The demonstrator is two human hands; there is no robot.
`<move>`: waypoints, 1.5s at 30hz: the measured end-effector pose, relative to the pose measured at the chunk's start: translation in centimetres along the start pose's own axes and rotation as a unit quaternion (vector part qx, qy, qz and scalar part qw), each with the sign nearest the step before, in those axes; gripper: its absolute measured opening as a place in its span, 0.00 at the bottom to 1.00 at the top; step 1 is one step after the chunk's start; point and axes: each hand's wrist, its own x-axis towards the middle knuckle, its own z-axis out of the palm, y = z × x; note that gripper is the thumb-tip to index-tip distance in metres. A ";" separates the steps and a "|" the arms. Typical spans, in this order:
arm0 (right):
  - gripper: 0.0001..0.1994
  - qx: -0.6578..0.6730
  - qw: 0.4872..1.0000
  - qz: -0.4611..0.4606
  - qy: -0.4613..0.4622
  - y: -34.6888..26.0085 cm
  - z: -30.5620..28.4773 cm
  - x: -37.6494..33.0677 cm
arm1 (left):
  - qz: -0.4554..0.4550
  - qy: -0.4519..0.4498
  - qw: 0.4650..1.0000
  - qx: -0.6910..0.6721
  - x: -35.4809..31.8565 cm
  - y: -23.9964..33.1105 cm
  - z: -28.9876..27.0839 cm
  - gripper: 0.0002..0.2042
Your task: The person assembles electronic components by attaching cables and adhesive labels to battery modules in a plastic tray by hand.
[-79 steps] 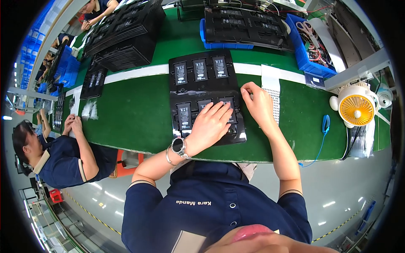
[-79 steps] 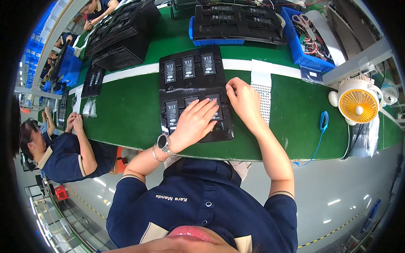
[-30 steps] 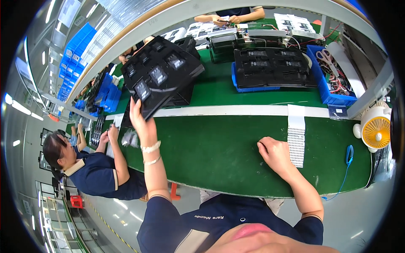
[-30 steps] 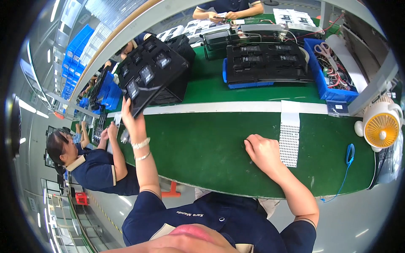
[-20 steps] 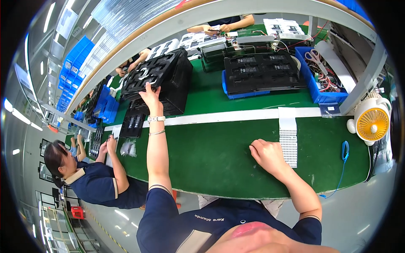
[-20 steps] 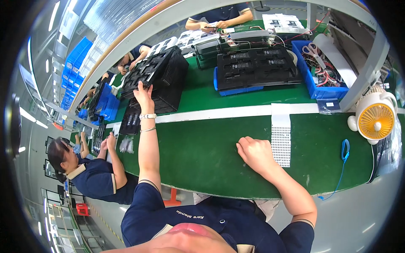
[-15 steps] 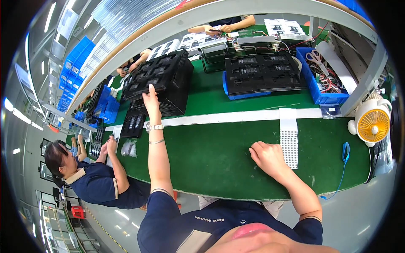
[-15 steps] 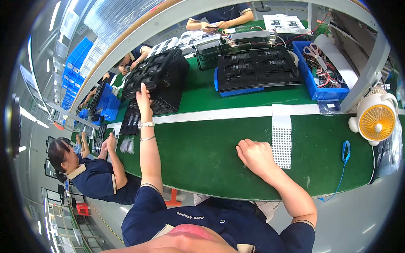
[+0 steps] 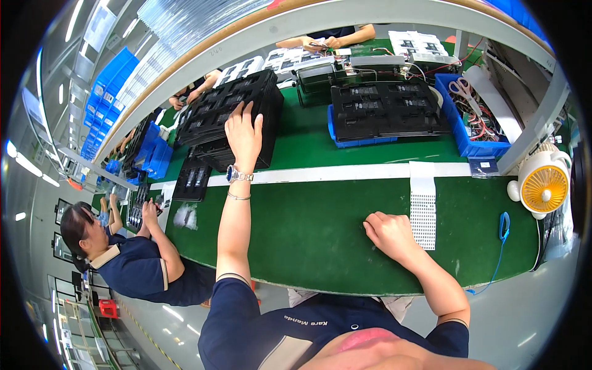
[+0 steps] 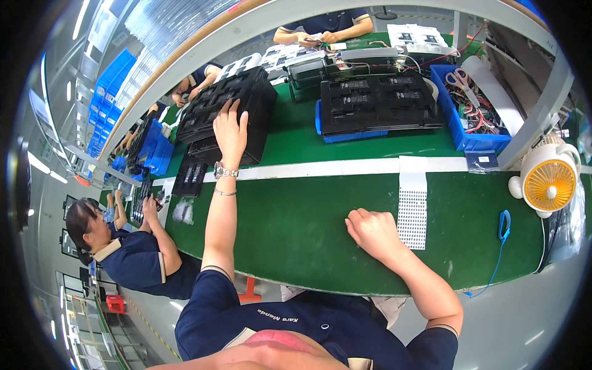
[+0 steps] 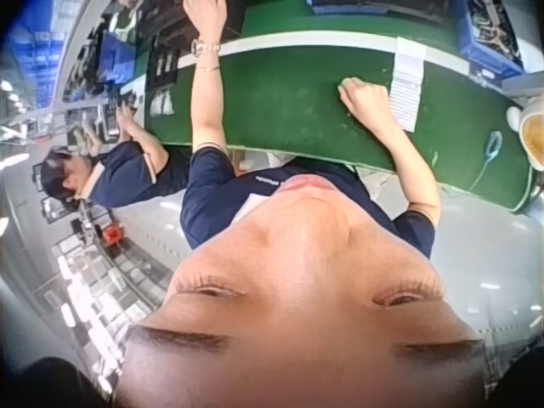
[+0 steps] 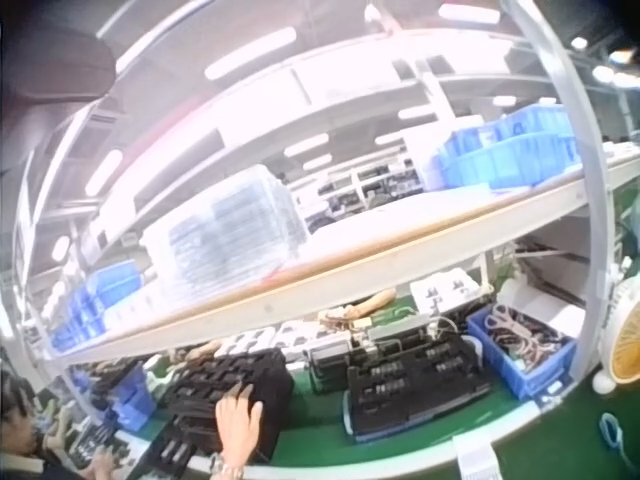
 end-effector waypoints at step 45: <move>0.09 0.000 0.998 -0.011 -0.067 0.2 1.1 -0.1 | 0.089 -0.066 0.860 -0.499 -15.7 10.0 -3.6 0.09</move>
